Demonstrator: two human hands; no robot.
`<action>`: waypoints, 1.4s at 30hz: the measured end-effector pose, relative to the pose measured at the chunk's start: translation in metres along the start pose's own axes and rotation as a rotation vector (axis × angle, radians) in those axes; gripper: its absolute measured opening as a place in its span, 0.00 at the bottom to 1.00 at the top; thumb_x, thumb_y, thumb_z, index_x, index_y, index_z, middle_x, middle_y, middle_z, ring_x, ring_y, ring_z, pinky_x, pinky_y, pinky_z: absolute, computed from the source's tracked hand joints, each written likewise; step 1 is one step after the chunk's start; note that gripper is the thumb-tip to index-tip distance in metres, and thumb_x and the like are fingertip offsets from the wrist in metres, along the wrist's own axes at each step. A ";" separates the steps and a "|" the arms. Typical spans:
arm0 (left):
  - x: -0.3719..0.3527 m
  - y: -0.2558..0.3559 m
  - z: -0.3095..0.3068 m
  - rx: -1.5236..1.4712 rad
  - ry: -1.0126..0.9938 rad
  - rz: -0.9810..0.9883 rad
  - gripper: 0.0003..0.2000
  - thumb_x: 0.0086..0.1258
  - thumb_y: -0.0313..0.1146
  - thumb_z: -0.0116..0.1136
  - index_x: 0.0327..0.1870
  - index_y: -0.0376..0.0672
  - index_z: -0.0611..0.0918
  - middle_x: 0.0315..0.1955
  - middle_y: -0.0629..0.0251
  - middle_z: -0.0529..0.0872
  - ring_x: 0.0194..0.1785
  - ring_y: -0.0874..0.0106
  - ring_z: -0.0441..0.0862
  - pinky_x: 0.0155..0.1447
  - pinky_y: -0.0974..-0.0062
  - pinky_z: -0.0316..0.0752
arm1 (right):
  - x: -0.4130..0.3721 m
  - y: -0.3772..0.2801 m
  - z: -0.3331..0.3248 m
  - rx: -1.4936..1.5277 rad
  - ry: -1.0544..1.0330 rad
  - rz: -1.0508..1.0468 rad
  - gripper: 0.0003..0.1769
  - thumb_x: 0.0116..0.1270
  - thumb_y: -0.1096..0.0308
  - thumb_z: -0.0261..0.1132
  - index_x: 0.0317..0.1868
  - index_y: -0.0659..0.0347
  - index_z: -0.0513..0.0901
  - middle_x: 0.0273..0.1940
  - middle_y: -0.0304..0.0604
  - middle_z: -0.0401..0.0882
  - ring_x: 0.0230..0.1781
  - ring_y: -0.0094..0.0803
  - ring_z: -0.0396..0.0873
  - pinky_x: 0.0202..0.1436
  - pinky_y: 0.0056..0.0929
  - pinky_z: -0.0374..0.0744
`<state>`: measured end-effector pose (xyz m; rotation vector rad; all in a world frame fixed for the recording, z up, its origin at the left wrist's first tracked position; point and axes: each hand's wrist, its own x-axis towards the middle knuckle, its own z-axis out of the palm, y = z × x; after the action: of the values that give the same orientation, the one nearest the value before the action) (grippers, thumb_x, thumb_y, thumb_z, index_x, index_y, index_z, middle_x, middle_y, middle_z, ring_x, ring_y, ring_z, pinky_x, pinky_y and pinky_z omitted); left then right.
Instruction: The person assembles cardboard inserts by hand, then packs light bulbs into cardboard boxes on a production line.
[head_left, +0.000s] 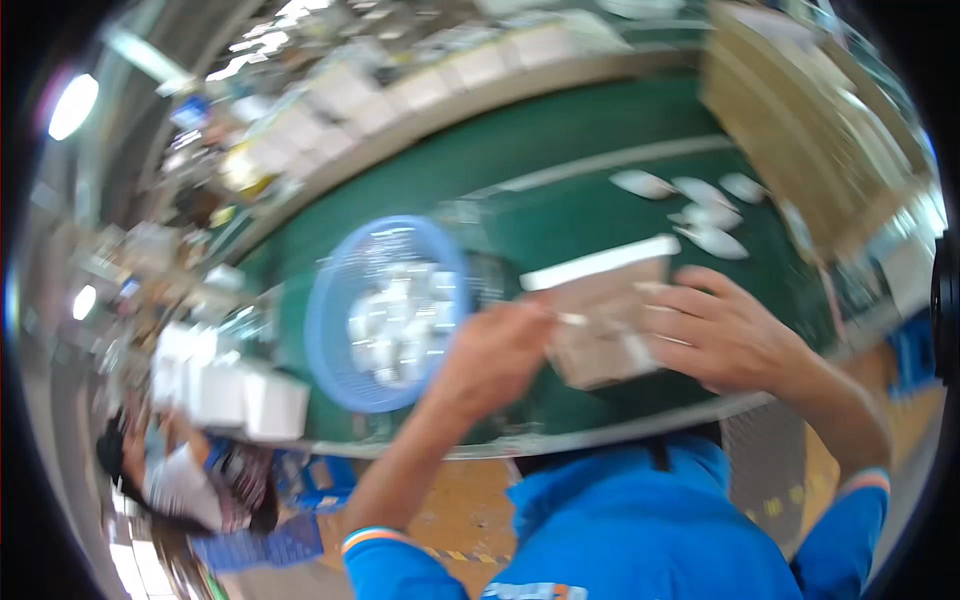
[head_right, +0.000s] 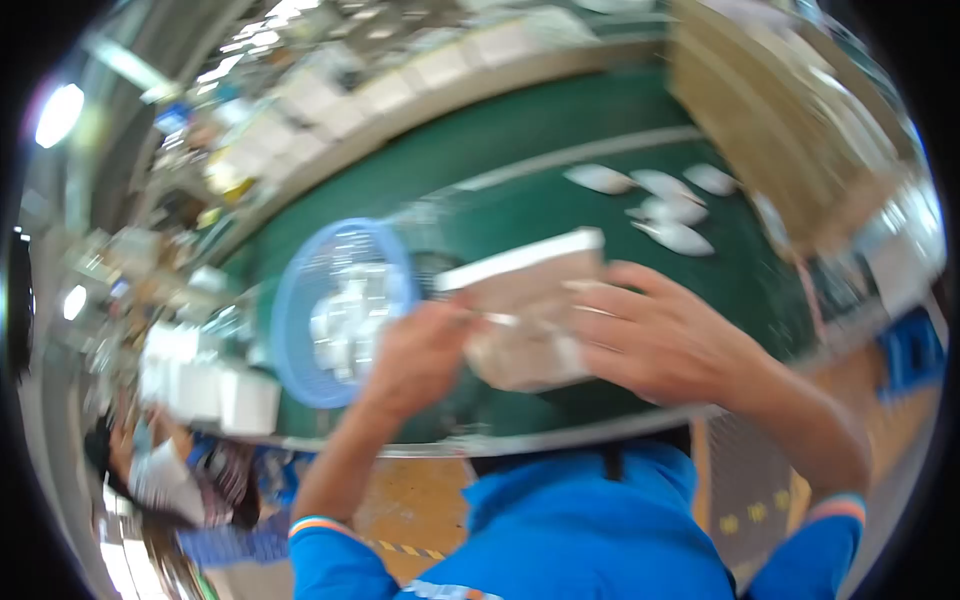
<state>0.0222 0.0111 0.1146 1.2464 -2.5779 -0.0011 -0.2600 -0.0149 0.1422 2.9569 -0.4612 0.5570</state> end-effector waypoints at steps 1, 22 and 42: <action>-0.007 -0.006 0.008 0.004 -0.061 0.003 0.17 0.59 0.27 0.53 0.51 0.42 0.78 0.51 0.57 0.77 0.46 0.60 0.79 0.44 0.66 0.77 | 0.003 0.003 -0.004 -0.001 0.081 -0.015 0.08 0.44 0.68 0.61 0.27 0.58 0.74 0.37 0.43 0.75 0.49 0.38 0.75 0.55 0.39 0.71; -0.026 0.046 0.085 -0.124 0.690 -0.212 0.23 0.56 0.20 0.53 0.56 0.29 0.73 0.58 0.45 0.74 0.30 0.67 0.81 0.35 0.75 0.77 | -0.058 0.017 0.147 1.385 0.619 0.750 0.33 0.68 0.58 0.47 0.69 0.71 0.57 0.69 0.52 0.57 0.72 0.39 0.53 0.73 0.34 0.49; -0.075 0.066 0.106 -1.426 0.314 -0.768 0.21 0.71 0.34 0.48 0.64 0.43 0.67 0.37 0.64 0.77 0.36 0.78 0.76 0.37 0.78 0.72 | -0.121 -0.021 0.075 0.654 0.614 0.979 0.04 0.64 0.73 0.56 0.36 0.64 0.76 0.33 0.37 0.70 0.35 0.23 0.68 0.42 0.18 0.67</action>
<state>-0.0108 0.0975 0.0018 1.2359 -1.0633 -1.3425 -0.3349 0.0270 0.0269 2.5790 -1.9225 1.9138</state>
